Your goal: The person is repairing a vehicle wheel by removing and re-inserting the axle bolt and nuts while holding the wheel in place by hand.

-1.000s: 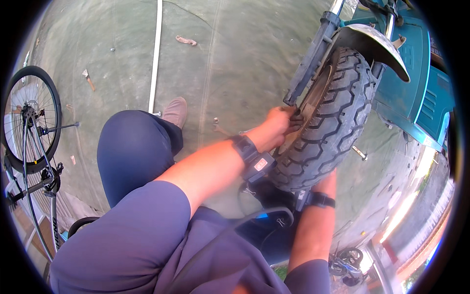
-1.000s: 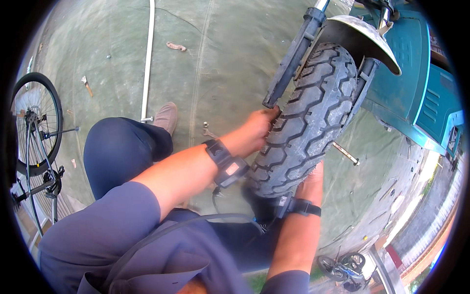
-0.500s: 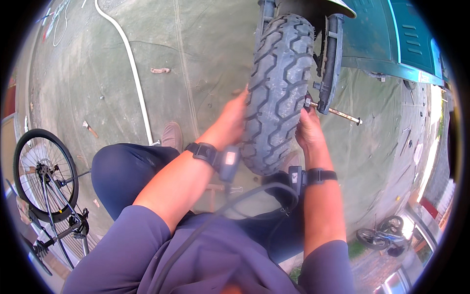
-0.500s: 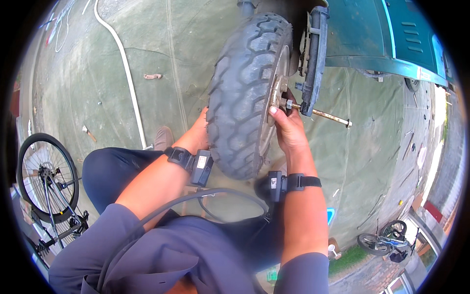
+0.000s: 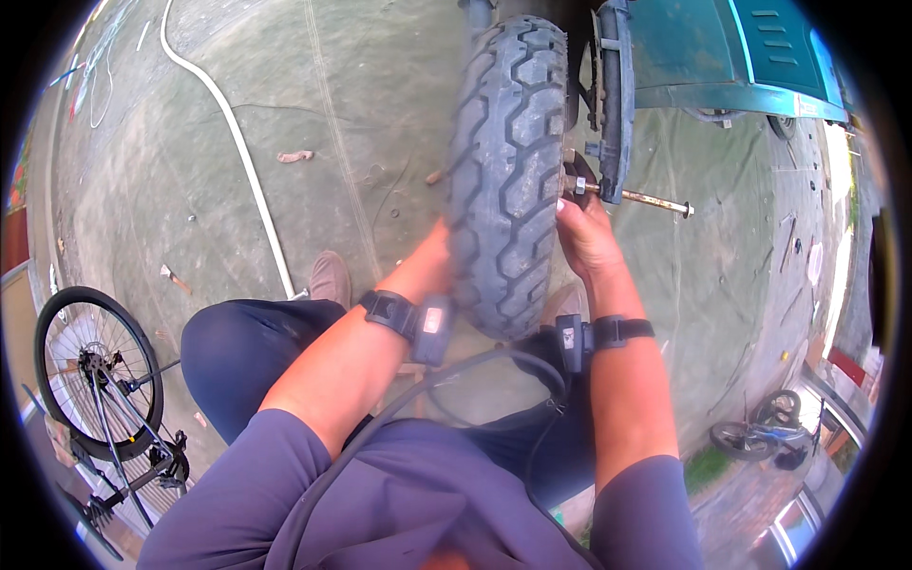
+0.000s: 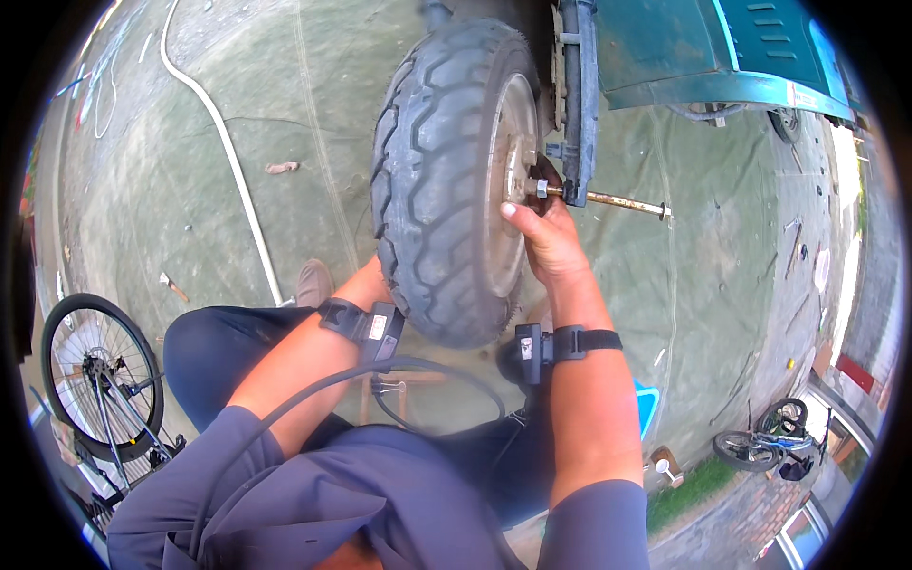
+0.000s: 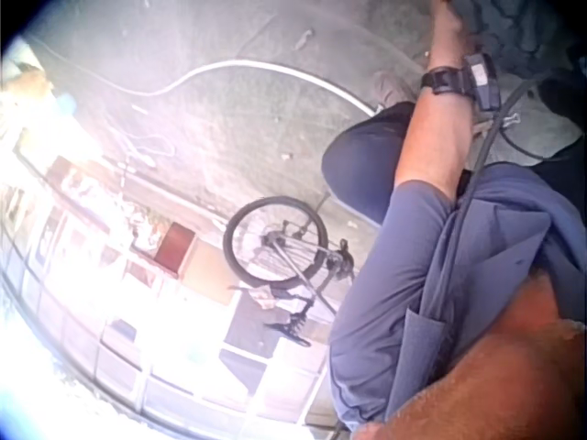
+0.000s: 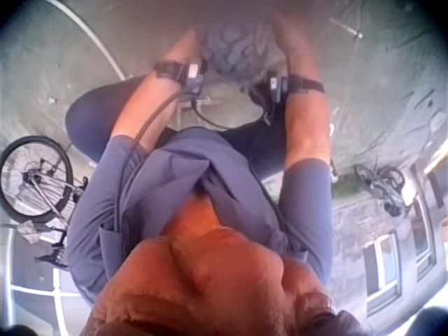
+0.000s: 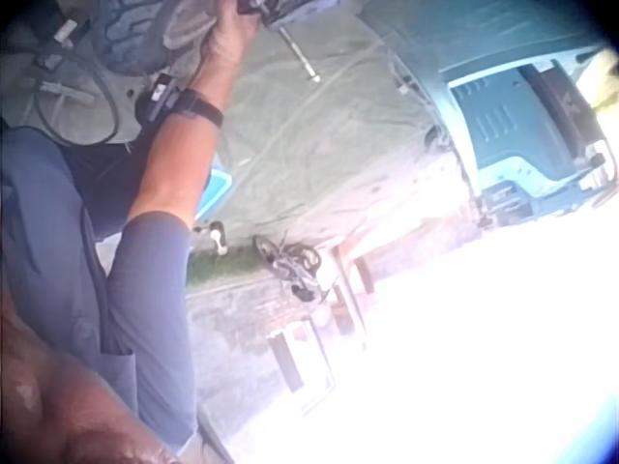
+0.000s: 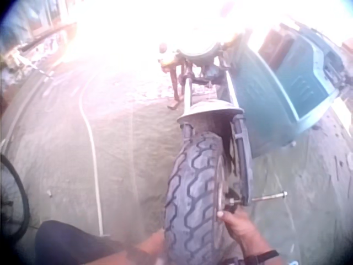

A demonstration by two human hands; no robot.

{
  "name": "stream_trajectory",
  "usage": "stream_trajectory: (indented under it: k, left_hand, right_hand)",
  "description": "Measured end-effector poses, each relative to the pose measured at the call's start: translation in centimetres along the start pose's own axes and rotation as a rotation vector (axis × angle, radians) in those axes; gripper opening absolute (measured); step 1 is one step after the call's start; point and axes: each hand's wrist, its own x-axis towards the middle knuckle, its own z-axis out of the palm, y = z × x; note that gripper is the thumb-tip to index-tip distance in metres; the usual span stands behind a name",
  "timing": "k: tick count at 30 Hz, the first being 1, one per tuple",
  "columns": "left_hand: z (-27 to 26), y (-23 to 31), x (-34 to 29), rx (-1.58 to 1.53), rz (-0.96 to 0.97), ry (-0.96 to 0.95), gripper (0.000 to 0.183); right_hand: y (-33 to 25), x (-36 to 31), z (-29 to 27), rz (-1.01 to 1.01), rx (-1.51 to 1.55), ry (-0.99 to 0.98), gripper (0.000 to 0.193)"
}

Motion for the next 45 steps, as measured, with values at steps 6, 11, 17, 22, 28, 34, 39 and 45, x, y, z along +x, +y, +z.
stream_trajectory:
  k: [6, 11, 17, 22, 28, 34, 39, 45]
  left_hand:
    - [-0.4, -0.9, 0.5, -0.034, 0.034, -0.072, 0.060]
    - [-0.5, -1.1, 0.8, -0.043, 0.042, -0.097, 0.061]
    - [0.1, -0.6, 1.1, -0.082, 0.040, -0.064, 0.060]
    - [-0.2, -1.0, 1.6, -0.070, 0.022, -0.089, 0.060]
    - [-0.2, -1.2, 1.9, -0.051, 0.017, -0.084, 0.060]
    - [0.0, -1.1, 2.7, -0.014, 0.021, -0.065, 0.060]
    - [0.4, -1.1, 4.0, 0.008, 0.028, -0.055, 0.060]
    - [0.8, -0.9, 5.2, 0.027, 0.036, -0.042, 0.059]
  right_hand:
    - [0.0, -0.5, -1.1, 0.050, -0.048, 0.058, 0.097]
    - [-0.2, -0.4, 0.5, 0.064, -0.064, 0.150, 0.090]
    - [0.3, -0.4, 0.1, -0.005, -0.026, 0.116, 0.088]
    - [0.1, -1.2, -0.9, 0.029, -0.027, 0.142, 0.089]
    - [0.6, -0.7, -1.6, 0.068, -0.011, 0.119, 0.092]
    - [0.6, -1.2, -1.3, 0.006, -0.004, 0.125, 0.090]
    - [0.5, -1.2, -0.7, -0.013, 0.026, 0.141, 0.088]
    - [0.0, -1.2, 0.4, -0.020, 0.034, 0.181, 0.085]
